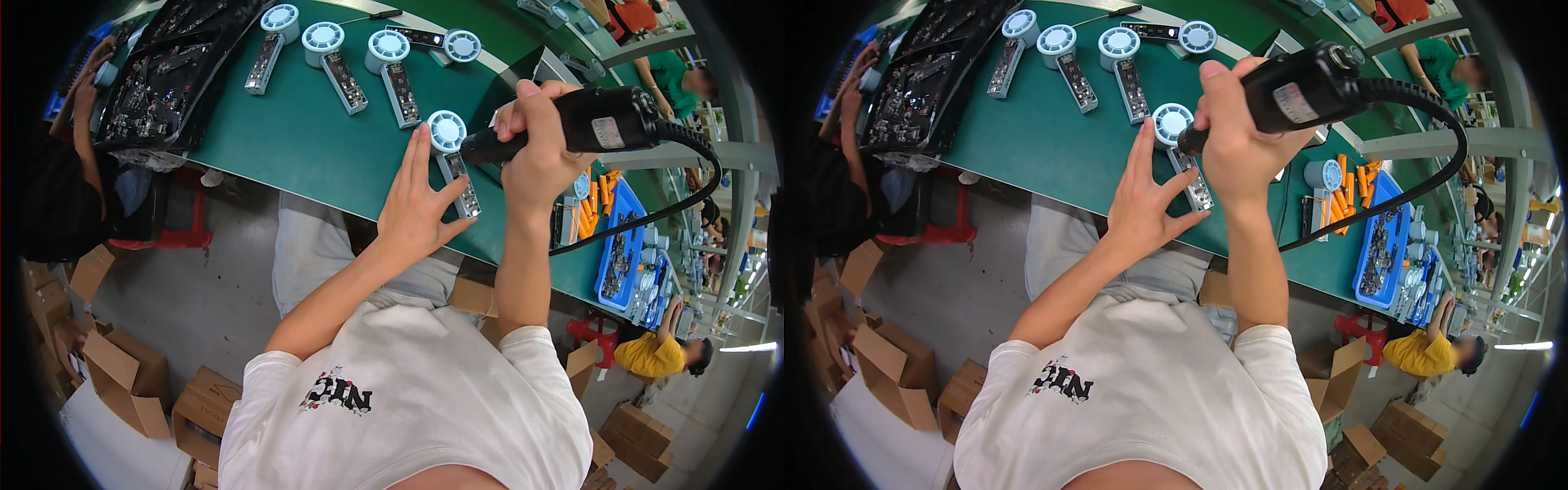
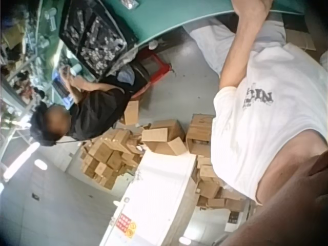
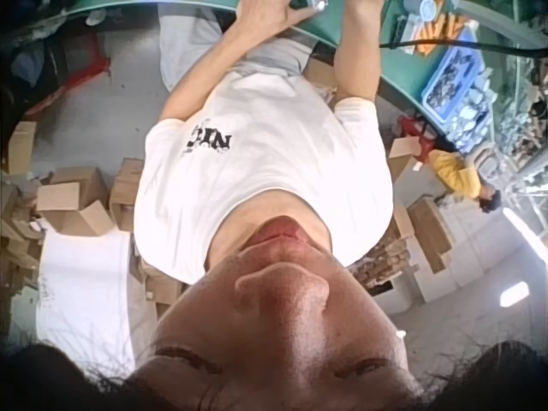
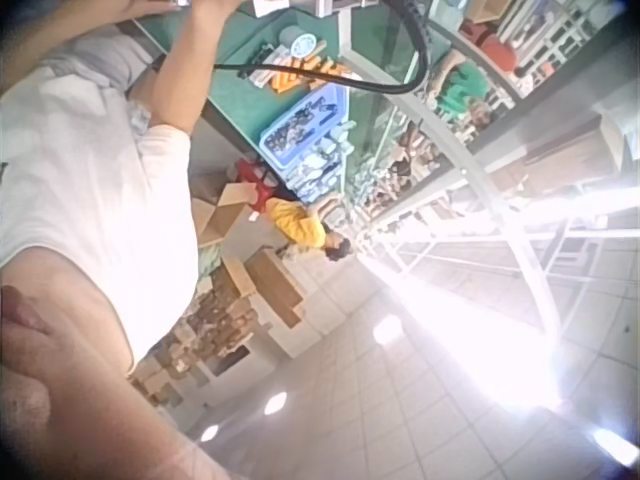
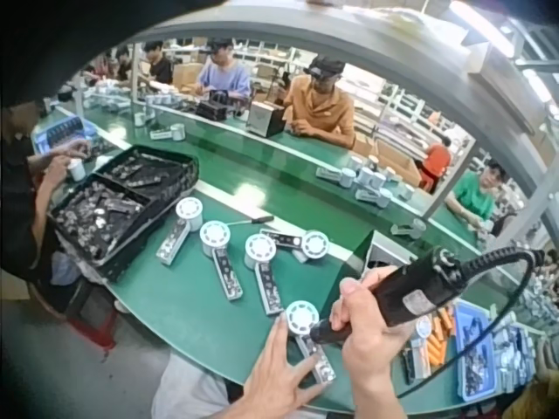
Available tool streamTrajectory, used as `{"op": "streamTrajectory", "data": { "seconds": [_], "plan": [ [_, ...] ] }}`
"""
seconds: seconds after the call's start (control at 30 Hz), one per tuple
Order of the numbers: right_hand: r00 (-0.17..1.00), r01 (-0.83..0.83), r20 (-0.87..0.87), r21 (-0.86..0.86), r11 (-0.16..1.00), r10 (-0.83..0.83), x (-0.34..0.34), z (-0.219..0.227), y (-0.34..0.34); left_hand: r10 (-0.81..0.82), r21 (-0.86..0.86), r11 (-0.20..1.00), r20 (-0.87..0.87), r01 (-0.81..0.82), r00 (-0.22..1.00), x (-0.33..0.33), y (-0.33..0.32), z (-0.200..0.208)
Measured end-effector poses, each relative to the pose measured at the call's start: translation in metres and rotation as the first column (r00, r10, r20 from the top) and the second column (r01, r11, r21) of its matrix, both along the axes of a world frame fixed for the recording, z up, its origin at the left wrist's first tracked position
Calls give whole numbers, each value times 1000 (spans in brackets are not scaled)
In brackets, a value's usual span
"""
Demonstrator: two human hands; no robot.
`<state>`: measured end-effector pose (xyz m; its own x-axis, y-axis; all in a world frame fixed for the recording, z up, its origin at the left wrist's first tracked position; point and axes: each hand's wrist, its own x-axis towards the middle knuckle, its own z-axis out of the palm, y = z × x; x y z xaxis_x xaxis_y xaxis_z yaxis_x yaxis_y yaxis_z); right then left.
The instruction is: Assembling handheld fan components including circuit boards and housings using an electric screwdriver on an assembly line.
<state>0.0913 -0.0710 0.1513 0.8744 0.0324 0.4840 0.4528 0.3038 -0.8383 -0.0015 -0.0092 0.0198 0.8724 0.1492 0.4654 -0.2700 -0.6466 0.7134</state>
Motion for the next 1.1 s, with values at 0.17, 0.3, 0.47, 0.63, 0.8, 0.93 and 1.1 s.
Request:
{"op": "streamTrajectory", "data": {
  "seconds": [0.17, 0.3, 0.47, 0.63, 0.8, 0.93, 1.1],
  "plan": [
    [990, -138, 24, -73, 988, 140, -2, 0, -7, 42, 44, 998, 52, -44, 998, -2, 0, 14],
    [1000, 18, -11, 247, 969, -16, 16, 36, -48, 129, -14, 991, -110, -131, 986, -5, -10, 21],
    [983, 98, 82, 515, 851, -163, 30, 78, -128, 107, 104, 991, -258, -83, 960, 16, -22, 30],
    [968, 172, 57, 566, 807, -246, 33, 91, -181, 57, -178, 976, -336, -122, 940, 14, -15, 44],
    [952, 198, 100, 519, 831, -289, 55, 112, -210, -28, -418, 902, -310, -110, 950, 19, 34, 96],
    [936, 166, 165, 573, 802, -312, 60, 97, -237, -153, -299, 951, -227, 81, 962, 105, 70, 138],
    [900, 259, 89, 678, 688, -427, 65, 93, -251, -235, 218, 926, -306, 308, 923, 265, 61, 149]
  ]
}}
